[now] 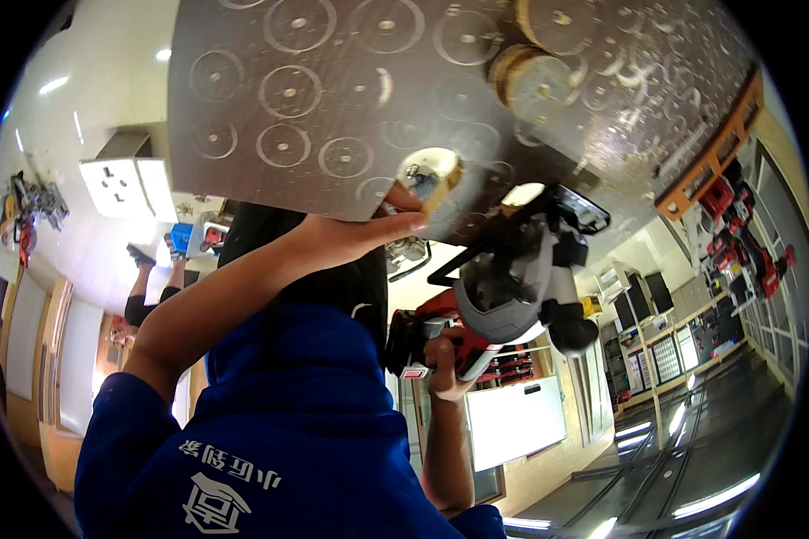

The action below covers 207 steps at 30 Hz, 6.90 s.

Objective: The person uses a circular saw to cut circular shapes out of a large sheet of wood. They first use a template and a marker to draw circles on the wood, then cut along the lines with the saw.

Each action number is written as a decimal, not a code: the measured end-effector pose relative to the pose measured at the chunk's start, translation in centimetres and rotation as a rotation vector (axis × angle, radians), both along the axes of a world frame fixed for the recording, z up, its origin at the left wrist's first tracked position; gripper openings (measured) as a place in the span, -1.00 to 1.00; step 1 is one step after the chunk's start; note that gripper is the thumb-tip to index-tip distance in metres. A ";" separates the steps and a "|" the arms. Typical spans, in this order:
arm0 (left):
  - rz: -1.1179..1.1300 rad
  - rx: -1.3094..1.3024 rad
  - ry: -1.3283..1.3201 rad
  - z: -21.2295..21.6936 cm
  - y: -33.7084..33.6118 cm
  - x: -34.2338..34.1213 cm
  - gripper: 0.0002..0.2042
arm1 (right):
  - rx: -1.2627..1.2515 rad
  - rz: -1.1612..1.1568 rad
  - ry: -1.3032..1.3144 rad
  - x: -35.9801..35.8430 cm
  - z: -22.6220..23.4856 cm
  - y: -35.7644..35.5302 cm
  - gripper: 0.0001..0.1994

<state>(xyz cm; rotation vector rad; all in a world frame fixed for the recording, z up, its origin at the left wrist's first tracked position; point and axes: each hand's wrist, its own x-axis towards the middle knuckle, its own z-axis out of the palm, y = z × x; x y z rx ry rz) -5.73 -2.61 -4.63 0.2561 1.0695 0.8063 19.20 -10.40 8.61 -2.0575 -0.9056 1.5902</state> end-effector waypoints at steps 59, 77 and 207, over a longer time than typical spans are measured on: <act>0.090 0.088 0.104 -0.6 -1.2 1.1 -0.77 | 0.116 -0.026 0.016 0.5 -1.7 -1.5 -0.75; 0.084 0.134 0.018 -2.3 -1.5 1.9 -0.82 | 0.104 0.124 -0.229 3.9 -3.8 -7.4 -0.77; -0.135 -0.350 0.687 -2.9 -17.1 8.1 -0.71 | 0.449 0.366 0.300 15.6 12.8 19.6 -0.88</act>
